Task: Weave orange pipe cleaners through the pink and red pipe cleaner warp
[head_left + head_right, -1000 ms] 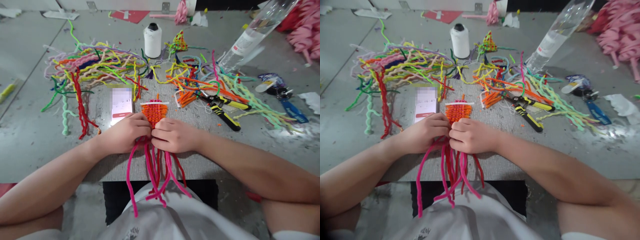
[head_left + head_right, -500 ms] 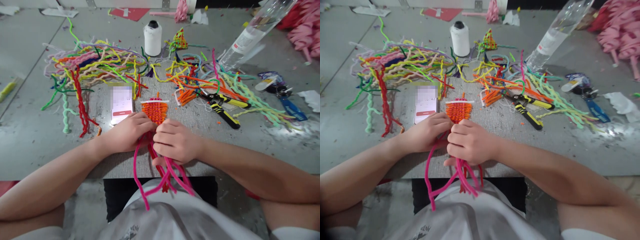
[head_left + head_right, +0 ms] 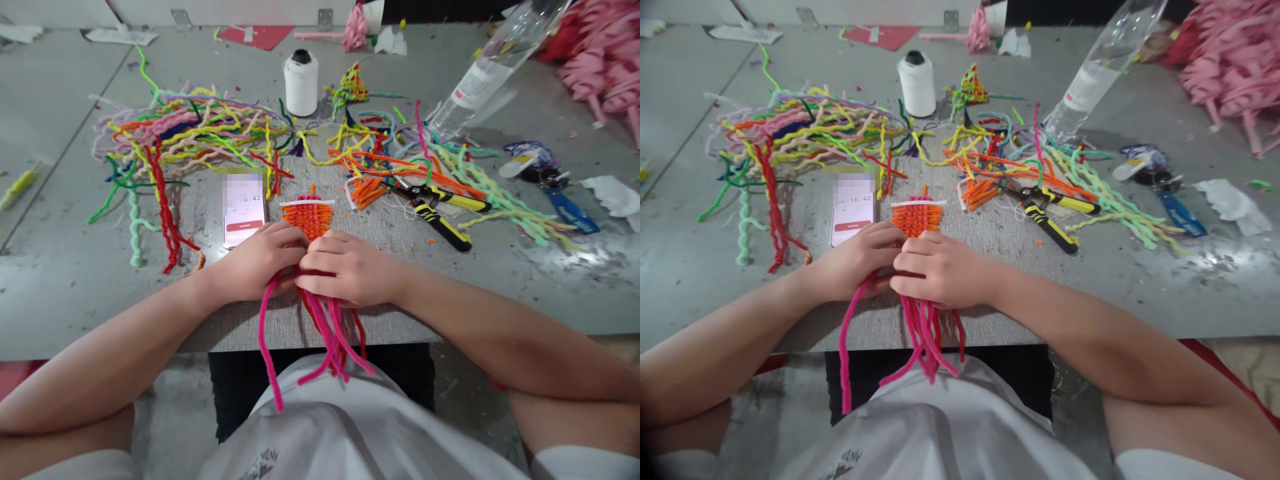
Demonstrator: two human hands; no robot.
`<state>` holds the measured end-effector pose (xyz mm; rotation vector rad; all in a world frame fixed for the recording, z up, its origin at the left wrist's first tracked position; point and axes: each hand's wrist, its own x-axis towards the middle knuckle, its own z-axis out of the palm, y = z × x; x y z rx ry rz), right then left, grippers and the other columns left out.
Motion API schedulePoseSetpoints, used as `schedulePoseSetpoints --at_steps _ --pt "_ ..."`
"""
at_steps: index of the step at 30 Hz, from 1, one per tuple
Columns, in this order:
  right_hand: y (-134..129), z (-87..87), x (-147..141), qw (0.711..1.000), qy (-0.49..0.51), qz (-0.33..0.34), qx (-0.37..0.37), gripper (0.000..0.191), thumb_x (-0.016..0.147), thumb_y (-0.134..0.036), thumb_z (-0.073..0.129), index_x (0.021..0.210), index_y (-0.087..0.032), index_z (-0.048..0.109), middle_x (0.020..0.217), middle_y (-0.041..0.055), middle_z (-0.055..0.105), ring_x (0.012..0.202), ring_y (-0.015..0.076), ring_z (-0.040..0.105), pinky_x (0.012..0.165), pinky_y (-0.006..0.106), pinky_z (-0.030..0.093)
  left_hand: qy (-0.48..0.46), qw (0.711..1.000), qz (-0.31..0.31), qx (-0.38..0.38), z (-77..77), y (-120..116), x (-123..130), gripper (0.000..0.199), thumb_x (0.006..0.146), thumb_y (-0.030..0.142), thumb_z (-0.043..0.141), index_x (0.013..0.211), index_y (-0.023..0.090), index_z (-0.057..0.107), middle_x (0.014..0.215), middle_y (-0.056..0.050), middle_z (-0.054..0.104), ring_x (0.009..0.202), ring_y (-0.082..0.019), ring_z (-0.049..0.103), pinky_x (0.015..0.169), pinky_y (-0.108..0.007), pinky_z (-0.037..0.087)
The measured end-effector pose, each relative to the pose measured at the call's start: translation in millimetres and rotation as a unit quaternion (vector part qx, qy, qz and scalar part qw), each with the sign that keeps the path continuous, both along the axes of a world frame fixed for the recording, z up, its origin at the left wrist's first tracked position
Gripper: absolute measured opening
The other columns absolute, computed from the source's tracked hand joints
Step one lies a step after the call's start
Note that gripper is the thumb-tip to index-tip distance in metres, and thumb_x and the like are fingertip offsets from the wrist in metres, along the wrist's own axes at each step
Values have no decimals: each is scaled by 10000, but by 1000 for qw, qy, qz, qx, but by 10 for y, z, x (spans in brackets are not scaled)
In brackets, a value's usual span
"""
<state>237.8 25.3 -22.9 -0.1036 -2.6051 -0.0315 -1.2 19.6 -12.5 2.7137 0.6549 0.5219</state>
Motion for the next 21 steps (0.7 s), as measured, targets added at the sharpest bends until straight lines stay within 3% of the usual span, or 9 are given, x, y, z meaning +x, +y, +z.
schedulePoseSetpoints --at_steps 5,10,15,21 --pt "-36 -50 -123 995 64 -52 59 134 1018 -208 615 1114 -203 708 935 32 659 976 200 517 855 344 408 -43 999 17 -10 -19 -4 61 180 843 193 589 1014 171 642 1121 -137 642 1007 -275 605 872 -435 547" --pt "-25 -48 -141 992 67 -34 102 90 1013 -213 626 1026 -212 715 875 5 634 951 186 519 848 337 406 -63 998 -13 -22 -102 25 100 124 840 225 630 955 195 666 1021 -96 681 990 -273 630 882 -448 552" --pt "-30 -14 -90 994 79 -38 70 155 1038 -298 614 1098 -197 715 949 21 679 981 176 545 857 324 430 -70 997 -28 -21 -144 45 98 152 946 332 641 1024 209 686 1046 -95 736 1070 -292 658 927 -465 543" --pt "18 -12 18 996 71 -46 12 195 1047 -235 555 1161 -169 699 1006 62 692 1016 195 547 881 357 438 -44 998 -26 -21 -111 49 85 153 987 287 564 989 203 691 1050 -105 759 1085 -288 657 945 -471 533"
